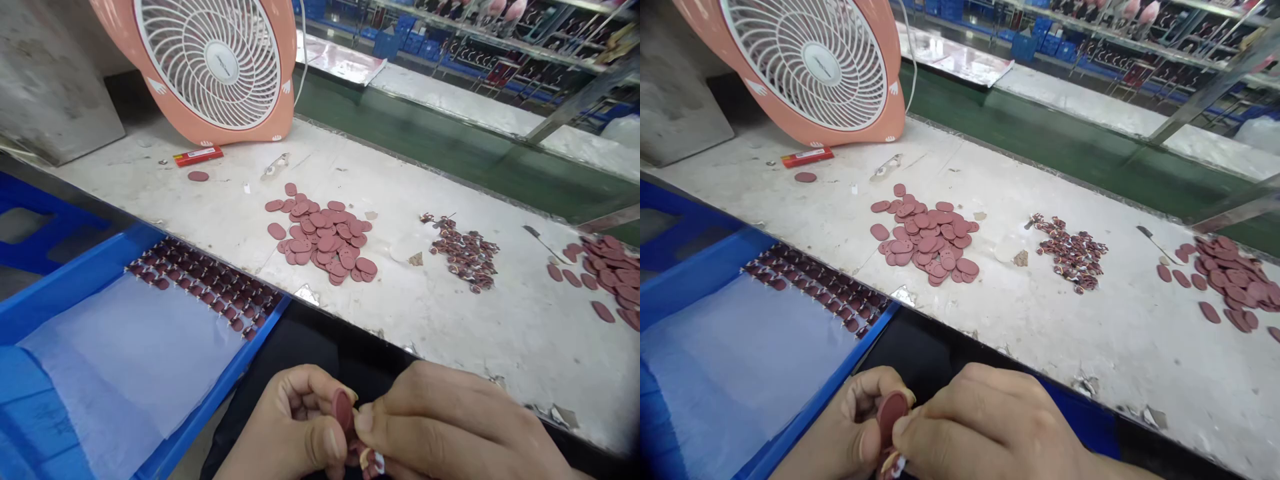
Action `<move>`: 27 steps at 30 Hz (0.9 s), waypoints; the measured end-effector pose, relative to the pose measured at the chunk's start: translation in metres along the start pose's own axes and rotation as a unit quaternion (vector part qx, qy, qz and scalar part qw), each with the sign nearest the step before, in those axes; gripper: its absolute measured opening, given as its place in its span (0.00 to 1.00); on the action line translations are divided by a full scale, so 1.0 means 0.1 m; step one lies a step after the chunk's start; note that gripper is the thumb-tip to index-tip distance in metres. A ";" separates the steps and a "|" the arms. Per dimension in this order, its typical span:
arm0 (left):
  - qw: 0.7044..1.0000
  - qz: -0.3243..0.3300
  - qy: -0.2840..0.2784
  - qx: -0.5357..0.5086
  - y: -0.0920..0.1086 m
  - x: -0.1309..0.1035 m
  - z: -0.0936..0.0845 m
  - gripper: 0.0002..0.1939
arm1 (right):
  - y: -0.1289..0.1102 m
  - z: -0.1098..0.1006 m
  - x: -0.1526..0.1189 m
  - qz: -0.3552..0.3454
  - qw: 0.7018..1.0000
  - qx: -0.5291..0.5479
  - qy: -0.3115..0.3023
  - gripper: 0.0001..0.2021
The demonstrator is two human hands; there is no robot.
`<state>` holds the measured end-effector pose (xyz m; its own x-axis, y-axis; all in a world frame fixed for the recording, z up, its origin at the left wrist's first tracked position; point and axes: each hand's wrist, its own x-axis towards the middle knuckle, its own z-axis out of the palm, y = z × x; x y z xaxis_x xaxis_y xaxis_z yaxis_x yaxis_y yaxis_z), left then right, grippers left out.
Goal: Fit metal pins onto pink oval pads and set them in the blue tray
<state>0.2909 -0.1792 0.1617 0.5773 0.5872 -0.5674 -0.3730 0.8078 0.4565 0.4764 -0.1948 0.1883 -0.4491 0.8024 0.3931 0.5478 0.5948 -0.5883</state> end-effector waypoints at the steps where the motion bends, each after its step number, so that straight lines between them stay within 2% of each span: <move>1: 1.000 -0.002 0.001 -0.005 0.00 0.01 0.00 0.17 | -0.01 -0.01 0.01 0.000 1.000 0.010 0.009 0.07; 6: 1.000 -0.003 0.021 -0.014 -0.02 0.05 -0.03 0.16 | -0.07 -0.11 0.10 0.039 0.998 0.033 -0.031 0.08; 11: 0.999 0.019 0.028 -0.020 -0.05 0.06 -0.02 0.16 | -0.06 -0.11 0.10 0.047 0.998 0.034 -0.032 0.07; 19: 0.999 0.012 0.042 -0.032 -0.04 0.07 0.00 0.14 | -0.03 -0.03 0.04 0.053 0.997 0.052 -0.018 0.08; 27: 0.997 0.013 0.061 -0.036 -0.07 0.07 -0.02 0.14 | -0.04 -0.07 0.11 0.059 0.995 0.075 -0.031 0.10</move>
<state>0.2957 -0.1805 0.1531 0.4764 0.6058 -0.6372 -0.4395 0.7918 0.4242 0.4747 -0.1880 0.1998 -0.4329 0.8590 0.2732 0.4895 0.4786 -0.7289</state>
